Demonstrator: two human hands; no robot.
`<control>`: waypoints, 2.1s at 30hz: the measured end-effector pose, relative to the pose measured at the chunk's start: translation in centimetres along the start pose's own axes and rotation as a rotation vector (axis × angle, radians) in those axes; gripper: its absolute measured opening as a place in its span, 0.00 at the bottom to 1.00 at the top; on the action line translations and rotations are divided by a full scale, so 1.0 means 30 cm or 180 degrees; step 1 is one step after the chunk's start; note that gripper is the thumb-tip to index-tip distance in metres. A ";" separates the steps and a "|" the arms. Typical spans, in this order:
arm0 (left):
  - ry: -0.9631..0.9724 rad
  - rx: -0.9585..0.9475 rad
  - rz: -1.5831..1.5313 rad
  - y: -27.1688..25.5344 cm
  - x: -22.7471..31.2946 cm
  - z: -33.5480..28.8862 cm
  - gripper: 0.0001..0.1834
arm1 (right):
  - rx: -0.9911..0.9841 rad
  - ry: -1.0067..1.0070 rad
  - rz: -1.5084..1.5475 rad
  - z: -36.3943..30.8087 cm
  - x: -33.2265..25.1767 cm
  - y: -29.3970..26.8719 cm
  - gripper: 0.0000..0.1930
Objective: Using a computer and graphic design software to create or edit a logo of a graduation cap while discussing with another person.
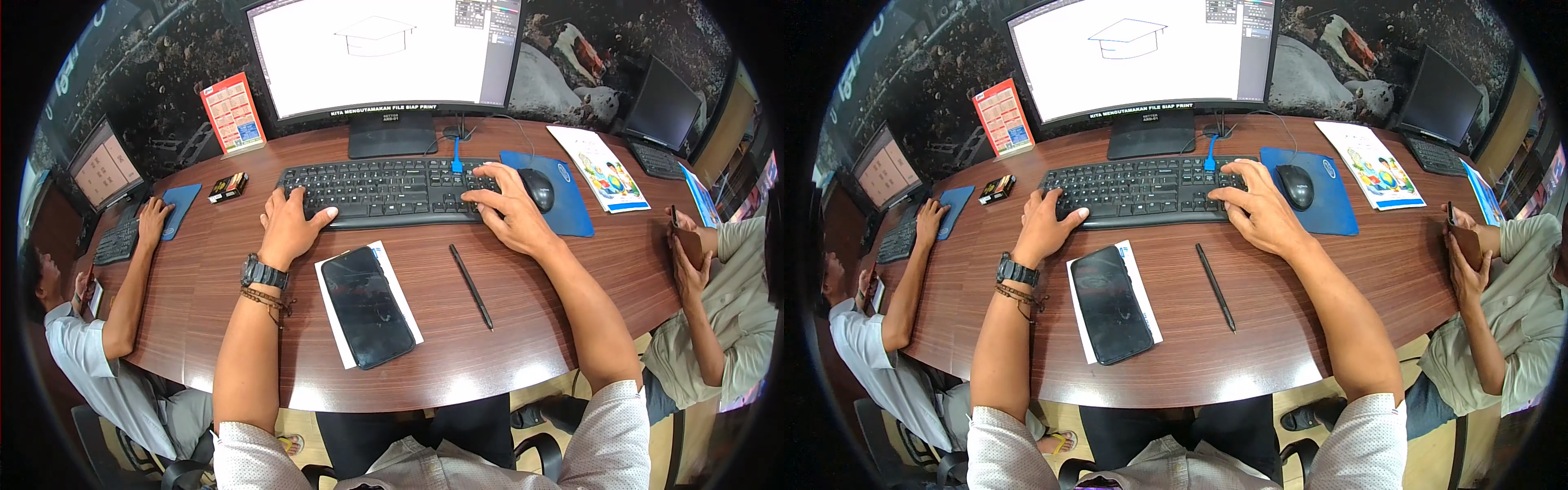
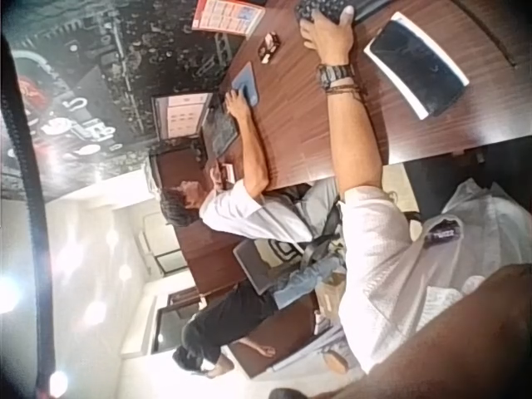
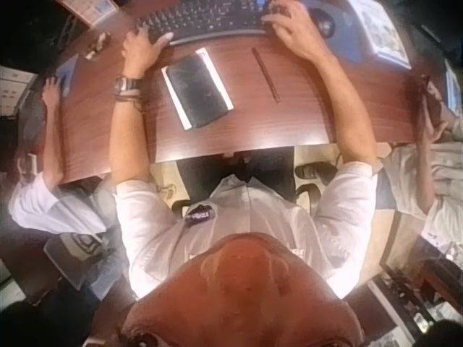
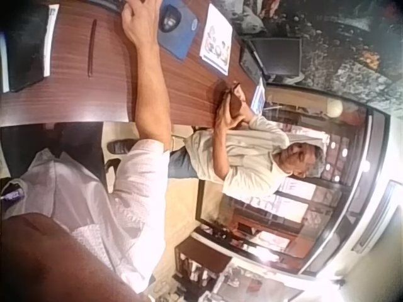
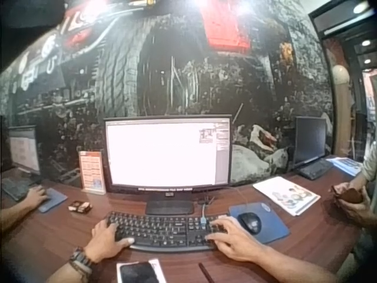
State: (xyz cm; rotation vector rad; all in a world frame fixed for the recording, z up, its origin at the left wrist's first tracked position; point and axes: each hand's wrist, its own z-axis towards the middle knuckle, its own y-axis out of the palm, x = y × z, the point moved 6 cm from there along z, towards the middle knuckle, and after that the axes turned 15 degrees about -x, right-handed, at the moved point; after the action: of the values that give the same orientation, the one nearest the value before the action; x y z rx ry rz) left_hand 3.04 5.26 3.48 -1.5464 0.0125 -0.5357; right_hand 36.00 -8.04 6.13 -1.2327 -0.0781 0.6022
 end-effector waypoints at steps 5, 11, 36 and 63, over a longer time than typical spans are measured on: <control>0.0007 -0.0008 0.0001 -0.001 0.000 0.001 0.43 | 0.0024 0.0042 0.0080 0.000 -0.004 -0.007 0.13; -0.0016 -0.0032 -0.0010 0.001 0.001 0.002 0.44 | 0.0048 0.0031 0.0101 -0.002 -0.008 -0.010 0.13; 0.0240 0.0120 0.0071 -0.015 -0.026 0.002 0.39 | 0.0747 0.1038 -0.0357 -0.082 0.229 -0.054 0.16; 0.0292 -0.0035 0.0039 0.005 -0.033 0.028 0.33 | 0.0575 0.2174 0.0405 -0.147 0.377 -0.061 0.27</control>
State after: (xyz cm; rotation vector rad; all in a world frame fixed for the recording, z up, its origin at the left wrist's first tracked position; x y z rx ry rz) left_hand 2.50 6.38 3.07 -1.5306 0.0954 -0.5971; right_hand 47.88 -6.88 3.29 -1.2141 0.6176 0.2636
